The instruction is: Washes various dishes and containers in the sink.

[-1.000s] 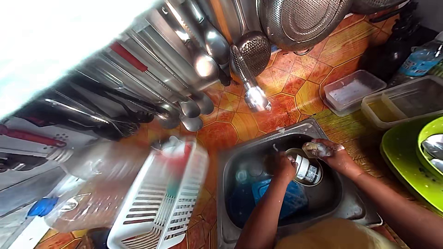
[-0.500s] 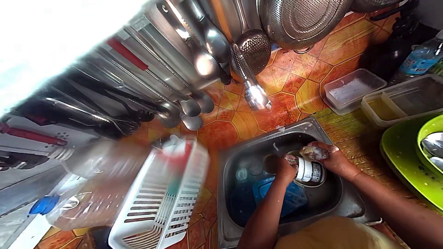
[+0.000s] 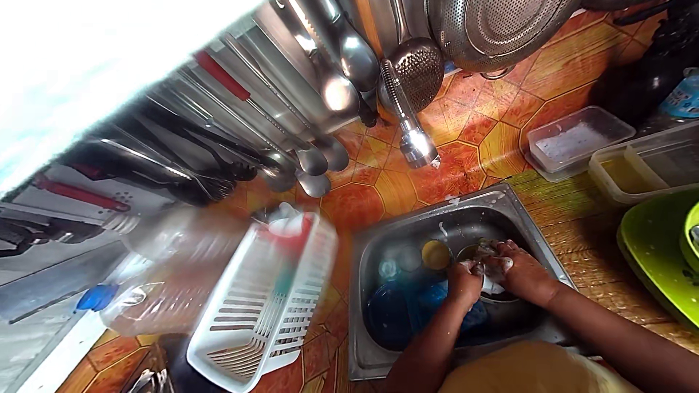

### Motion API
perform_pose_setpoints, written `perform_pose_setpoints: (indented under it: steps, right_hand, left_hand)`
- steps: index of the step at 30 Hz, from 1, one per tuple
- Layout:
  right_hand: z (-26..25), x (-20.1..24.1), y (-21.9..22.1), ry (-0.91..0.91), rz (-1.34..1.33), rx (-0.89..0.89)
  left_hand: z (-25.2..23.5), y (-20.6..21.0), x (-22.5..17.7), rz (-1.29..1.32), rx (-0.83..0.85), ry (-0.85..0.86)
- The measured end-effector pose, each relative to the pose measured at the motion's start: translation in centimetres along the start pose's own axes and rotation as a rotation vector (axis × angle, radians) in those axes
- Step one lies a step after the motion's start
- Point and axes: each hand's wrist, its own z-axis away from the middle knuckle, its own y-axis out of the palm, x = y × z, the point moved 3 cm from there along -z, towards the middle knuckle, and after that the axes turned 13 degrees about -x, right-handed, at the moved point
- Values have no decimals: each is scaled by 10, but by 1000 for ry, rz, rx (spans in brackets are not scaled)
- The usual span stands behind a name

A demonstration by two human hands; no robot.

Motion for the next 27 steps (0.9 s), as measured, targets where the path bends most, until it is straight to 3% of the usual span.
perform_pose_setpoints:
  steps: [5,9,11,14,17,19,22,27]
  right_hand:
    - [-2,-11,-17,60,-9,12]
    - [-1,-12,-25,53,-63,80]
    - [-4,-15,-29,84,-248,-56]
    - [-13,-12,-51,225,-757,-228]
    - [-20,6,-63,425,-1244,-278]
    - [-25,29,-59,462,-1394,-320]
    - [-25,50,-38,289,-1269,-407]
    - [-16,60,-26,-269,-876,-398]
  left_hand:
    - [16,-30,-40,-274,-1,154]
    - [20,-67,-58,-245,-93,234]
    - [19,-88,-58,-82,-124,268]
    - [20,-106,-46,396,-72,217]
    - [24,-97,-36,830,-46,114]
    - [23,-77,-35,1040,-115,22]
    - [23,-44,-37,1244,-191,-211]
    - [36,-34,-20,1298,40,-410]
